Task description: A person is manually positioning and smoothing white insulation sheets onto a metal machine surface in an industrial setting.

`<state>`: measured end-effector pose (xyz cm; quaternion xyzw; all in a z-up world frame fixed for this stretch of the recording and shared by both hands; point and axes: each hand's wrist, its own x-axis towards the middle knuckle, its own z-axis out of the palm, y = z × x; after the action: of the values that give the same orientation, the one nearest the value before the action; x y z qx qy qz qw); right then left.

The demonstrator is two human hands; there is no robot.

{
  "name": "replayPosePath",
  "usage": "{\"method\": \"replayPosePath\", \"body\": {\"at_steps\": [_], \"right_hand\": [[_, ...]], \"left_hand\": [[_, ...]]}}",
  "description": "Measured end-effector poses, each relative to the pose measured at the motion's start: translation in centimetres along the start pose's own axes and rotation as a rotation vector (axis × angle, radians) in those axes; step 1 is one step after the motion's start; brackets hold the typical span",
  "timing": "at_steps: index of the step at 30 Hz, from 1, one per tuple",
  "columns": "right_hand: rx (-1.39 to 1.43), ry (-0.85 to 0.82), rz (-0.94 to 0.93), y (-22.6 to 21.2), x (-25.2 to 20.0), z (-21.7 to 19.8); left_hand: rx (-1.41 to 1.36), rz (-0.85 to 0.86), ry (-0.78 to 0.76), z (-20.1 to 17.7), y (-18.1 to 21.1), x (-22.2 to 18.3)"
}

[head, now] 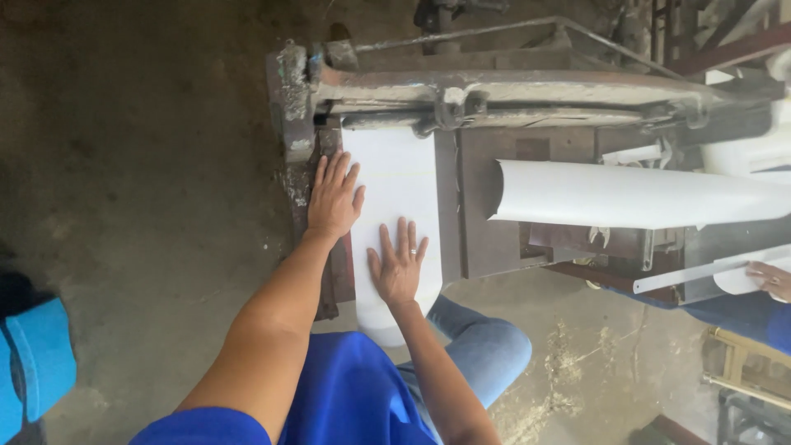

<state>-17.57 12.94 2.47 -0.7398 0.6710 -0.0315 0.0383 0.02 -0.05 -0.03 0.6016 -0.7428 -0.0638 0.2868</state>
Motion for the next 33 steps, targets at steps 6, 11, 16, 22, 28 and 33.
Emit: {"method": "replayPosePath", "body": {"at_steps": [6, 11, 16, 22, 28, 33], "right_hand": [[-0.017, 0.027, 0.005, -0.3, 0.1, -0.3], [-0.042, 0.011, 0.022, -0.5, 0.1, -0.1], [-0.043, -0.015, 0.023, 0.0, 0.0, 0.1], [0.127, -0.024, 0.012, 0.8, -1.0, -1.0], [0.065, -0.025, -0.017, 1.2, -4.5, -1.2], [0.068, 0.038, -0.056, 0.8, -3.2, -0.5]], "left_hand": [[-0.034, 0.023, 0.029, -0.3, -0.1, 0.1], [-0.038, 0.021, 0.058, -0.7, 0.1, 0.3], [-0.034, 0.022, 0.054, -0.7, 0.3, 0.3], [-0.051, 0.024, 0.044, -0.4, 0.1, 0.2], [-0.043, 0.022, 0.053, -0.3, 0.2, -0.2], [-0.040, 0.012, 0.036, -0.5, 0.2, 0.3]]}}
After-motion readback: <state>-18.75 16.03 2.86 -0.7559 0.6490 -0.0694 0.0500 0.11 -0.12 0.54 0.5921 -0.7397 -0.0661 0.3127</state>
